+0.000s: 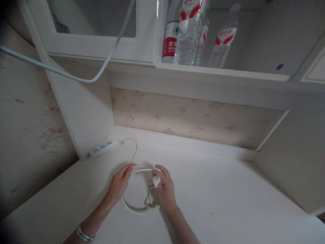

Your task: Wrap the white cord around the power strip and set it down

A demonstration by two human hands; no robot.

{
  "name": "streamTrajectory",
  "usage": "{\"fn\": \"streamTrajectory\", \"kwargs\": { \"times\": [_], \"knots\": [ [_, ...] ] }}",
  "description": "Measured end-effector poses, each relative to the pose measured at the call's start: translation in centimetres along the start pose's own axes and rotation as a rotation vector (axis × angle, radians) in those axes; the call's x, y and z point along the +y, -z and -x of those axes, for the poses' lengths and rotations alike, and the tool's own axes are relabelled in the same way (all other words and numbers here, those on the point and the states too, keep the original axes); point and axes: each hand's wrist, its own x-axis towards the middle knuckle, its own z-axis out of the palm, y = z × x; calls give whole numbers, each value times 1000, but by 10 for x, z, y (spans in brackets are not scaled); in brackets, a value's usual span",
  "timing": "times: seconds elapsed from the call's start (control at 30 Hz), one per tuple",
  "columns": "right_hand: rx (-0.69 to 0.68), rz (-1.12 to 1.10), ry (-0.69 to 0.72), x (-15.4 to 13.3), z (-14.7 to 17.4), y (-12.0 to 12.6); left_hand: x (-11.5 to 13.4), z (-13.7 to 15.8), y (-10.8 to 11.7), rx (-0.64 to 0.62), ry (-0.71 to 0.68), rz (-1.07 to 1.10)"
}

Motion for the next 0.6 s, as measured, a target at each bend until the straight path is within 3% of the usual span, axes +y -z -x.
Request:
{"fn": "streamTrajectory", "kwargs": {
  "times": [0.17, 0.33, 0.43, 0.6],
  "knots": [
    [264, -448, -402, -9, -21, 18, 3, 5, -1, -122, -74, -154],
    [600, -900, -557, 24, -34, 81, -3, 4, 6, -115, -210, -594],
    [771, -967, -626, 58, -26, 136, -8, -1, 12, -47, -227, -796],
    [976, -800, -692, 91, -7, 225, -11, -6, 11, 18, -211, -872]
  ]
}}
